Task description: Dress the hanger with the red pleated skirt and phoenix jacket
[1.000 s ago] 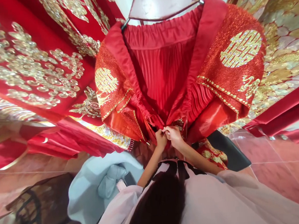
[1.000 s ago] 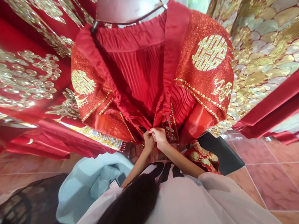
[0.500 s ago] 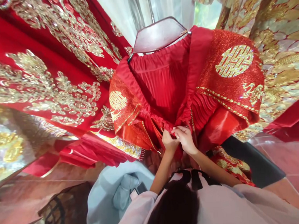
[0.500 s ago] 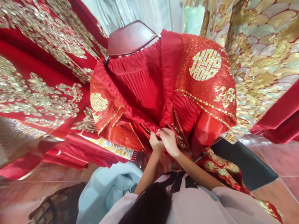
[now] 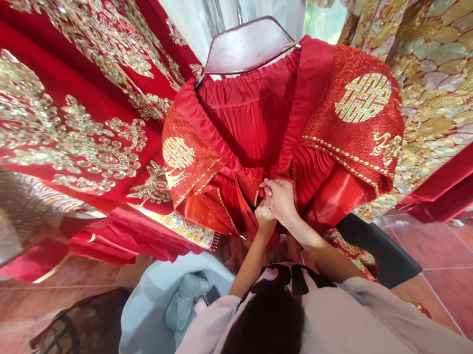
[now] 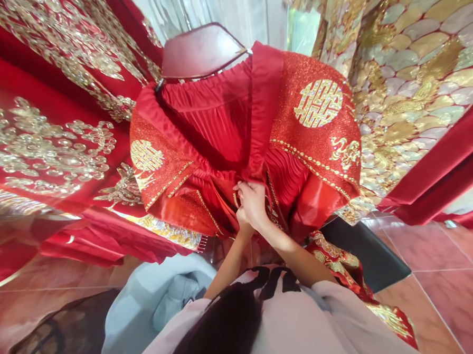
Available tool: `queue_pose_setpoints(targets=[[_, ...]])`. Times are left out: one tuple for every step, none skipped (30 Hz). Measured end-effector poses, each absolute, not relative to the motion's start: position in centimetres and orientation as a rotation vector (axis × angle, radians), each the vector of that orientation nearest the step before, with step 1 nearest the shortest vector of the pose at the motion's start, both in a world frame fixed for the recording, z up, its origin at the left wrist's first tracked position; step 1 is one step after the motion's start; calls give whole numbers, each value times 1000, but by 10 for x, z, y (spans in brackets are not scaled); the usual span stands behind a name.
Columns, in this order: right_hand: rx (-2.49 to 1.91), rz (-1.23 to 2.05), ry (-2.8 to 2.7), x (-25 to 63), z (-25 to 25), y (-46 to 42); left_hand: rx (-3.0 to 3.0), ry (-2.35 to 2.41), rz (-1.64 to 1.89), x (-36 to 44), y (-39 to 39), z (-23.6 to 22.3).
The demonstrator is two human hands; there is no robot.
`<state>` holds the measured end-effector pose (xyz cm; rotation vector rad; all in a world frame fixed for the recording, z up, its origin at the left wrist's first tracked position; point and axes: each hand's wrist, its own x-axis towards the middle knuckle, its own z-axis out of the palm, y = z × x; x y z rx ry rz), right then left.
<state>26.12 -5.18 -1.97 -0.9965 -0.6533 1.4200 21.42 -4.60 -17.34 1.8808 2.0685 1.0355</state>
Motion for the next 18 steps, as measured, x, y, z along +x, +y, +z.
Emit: queue_pose_setpoints(targets=[[-972,1437,-621,262,-10,-53,1868,2065,1051,214,-46,-175],[-950,1444,-628,263,-2,-56,1856,2060,1070,214,-46,-176],[-934,1436,-655,264,2,-59,1846,2052,1094,214,-46,-178],[-926,1420,-696,265,3,-62,1839,2040,1120,215,-47,-180],[-930,1398,-740,266,2,-66,1834,2024,1148,215,-48,-182],[-947,1372,-782,266,-3,-69,1830,2006,1176,216,-50,-184],[-976,1344,-822,267,-8,-72,1828,1987,1202,216,-52,-186],[-1011,1313,-861,267,-15,-74,1825,1968,1227,215,-55,-187],[-1045,1280,-903,268,-21,-75,1820,1952,1249,215,-57,-187],[-1072,1249,-956,269,-27,-76,1815,1937,1269,214,-58,-187],[-1087,1219,-1024,271,-31,-76,1808,1923,1288,212,-60,-187],[-1093,1185,-1110,274,-33,-76,1801,1909,1305,211,-60,-186],[-1097,1137,-1208,277,-35,-76,1792,1894,1322,210,-61,-186],[-1105,1071,-1300,280,-35,-76,1780,1879,1338,209,-61,-185],[-1117,984,-1372,284,-36,-76,1767,1863,1355,209,-61,-185],[-1132,878,-1418,287,-35,-76,1752,1847,1374,209,-62,-184],[-1146,765,-1441,290,-35,-75,1726,1833,1400,209,-63,-183],[-1152,665,-1452,292,-34,-75,1700,1822,1425,210,-65,-182]])
